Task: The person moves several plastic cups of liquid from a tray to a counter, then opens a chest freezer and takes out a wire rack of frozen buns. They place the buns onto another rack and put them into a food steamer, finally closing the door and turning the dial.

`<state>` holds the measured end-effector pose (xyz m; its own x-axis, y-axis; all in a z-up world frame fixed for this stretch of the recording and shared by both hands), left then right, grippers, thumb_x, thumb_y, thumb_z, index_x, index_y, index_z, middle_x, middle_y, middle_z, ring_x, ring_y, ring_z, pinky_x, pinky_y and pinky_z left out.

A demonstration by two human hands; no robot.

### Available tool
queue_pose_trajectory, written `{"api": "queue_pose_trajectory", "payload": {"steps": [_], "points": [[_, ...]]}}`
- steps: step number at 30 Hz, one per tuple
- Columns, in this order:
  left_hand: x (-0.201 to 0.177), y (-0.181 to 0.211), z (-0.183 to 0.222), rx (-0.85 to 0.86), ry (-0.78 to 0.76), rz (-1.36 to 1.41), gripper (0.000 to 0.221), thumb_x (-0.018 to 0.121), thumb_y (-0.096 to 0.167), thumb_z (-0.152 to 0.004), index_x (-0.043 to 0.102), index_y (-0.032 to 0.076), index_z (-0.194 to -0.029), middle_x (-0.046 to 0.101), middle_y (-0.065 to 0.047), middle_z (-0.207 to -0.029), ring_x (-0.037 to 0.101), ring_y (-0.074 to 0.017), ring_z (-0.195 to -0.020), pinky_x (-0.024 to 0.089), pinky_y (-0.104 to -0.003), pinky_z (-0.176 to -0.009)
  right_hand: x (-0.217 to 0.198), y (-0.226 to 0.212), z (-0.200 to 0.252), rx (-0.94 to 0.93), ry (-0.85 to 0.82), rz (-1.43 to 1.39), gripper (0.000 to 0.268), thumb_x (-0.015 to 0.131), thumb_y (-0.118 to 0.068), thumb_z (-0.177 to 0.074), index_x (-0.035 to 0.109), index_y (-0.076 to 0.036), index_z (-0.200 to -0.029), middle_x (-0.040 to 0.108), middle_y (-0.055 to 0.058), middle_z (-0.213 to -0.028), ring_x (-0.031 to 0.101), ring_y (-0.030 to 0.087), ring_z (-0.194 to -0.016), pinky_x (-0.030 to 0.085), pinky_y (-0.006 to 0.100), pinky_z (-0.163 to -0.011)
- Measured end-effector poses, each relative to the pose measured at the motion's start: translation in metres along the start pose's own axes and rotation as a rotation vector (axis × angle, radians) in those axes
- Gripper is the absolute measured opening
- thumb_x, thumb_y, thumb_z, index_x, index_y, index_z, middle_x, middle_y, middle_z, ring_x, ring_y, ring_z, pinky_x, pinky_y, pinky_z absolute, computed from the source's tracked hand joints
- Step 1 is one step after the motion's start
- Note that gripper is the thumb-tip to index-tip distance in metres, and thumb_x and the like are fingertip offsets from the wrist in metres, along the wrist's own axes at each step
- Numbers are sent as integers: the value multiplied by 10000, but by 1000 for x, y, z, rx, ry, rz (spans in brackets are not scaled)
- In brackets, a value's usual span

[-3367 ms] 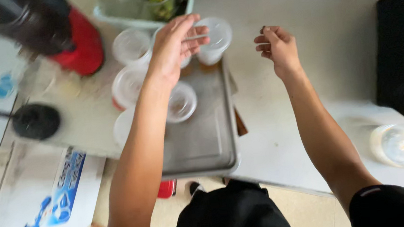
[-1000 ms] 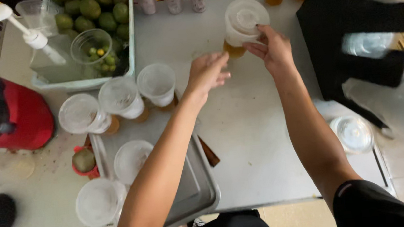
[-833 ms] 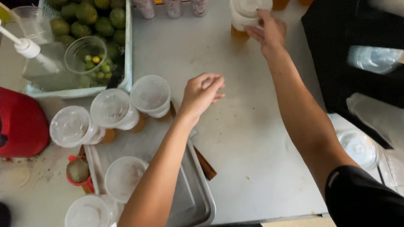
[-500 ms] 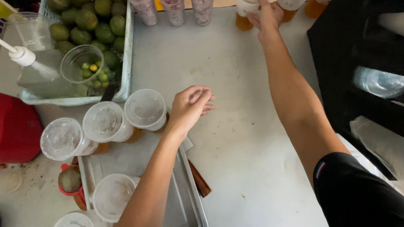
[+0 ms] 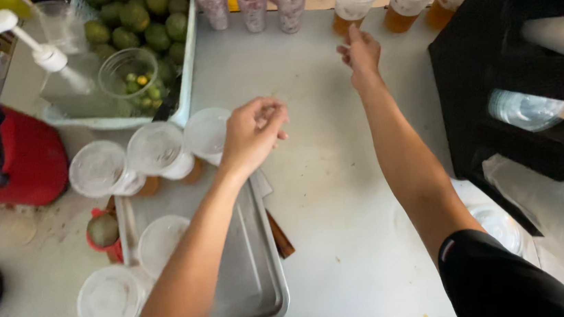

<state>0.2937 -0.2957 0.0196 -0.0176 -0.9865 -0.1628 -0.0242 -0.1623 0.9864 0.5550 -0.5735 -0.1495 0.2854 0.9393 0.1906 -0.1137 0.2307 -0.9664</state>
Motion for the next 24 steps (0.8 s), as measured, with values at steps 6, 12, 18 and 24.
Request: {"api": "queue_pose_trajectory", "payload": {"steps": [6,12,18,24], "points": [[-92,38,39,233,118,-179,265,698,230,-980,712,1,-1113,737,-40,-828,727,-122,-607,536,-264,-534,56,-47,164,-373,-201,411,233,684,-247,-1015,704,-18,-1059,726,46,-894,692,101,-788,537,247,-633],[-189,30,99,165,212,-219,269,715,259,-973,727,5,-1061,761,-28,-841,712,-107,-601,531,-266,-518,123,-112,350,-585,-528,684,252,712,-246,-1044,737,-3,-1106,715,74,-841,670,126,-777,508,280,-659],[-224,1,165,28,7,-449,549,820,447,-887,688,12,-1194,730,-147,-1070,677,-233,-946,531,-359,-791,197,-111,504,-833,-1150,886,633,868,-354,-815,644,-64,-1331,636,150,-1333,601,290,-1200,496,432,-943],[-217,-22,244,-147,-265,-872,1152,977,508,-510,465,102,-1459,550,-187,-1422,522,-337,-1335,452,-438,-1086,230,-73,553,-910,-1162,1163,958,944,-421,-652,507,-145,-1459,392,169,-1532,375,421,-1398,319,540,-1146]]}}
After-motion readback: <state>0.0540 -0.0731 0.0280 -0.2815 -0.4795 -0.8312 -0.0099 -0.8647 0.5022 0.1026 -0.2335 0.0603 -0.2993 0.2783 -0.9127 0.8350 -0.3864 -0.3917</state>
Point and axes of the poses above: each hand's wrist, its own z-axis away from the middle knuckle, its own x-axis out of the palm, y = z × x, the point moved 9 cm from there along -z, towards the middle knuckle
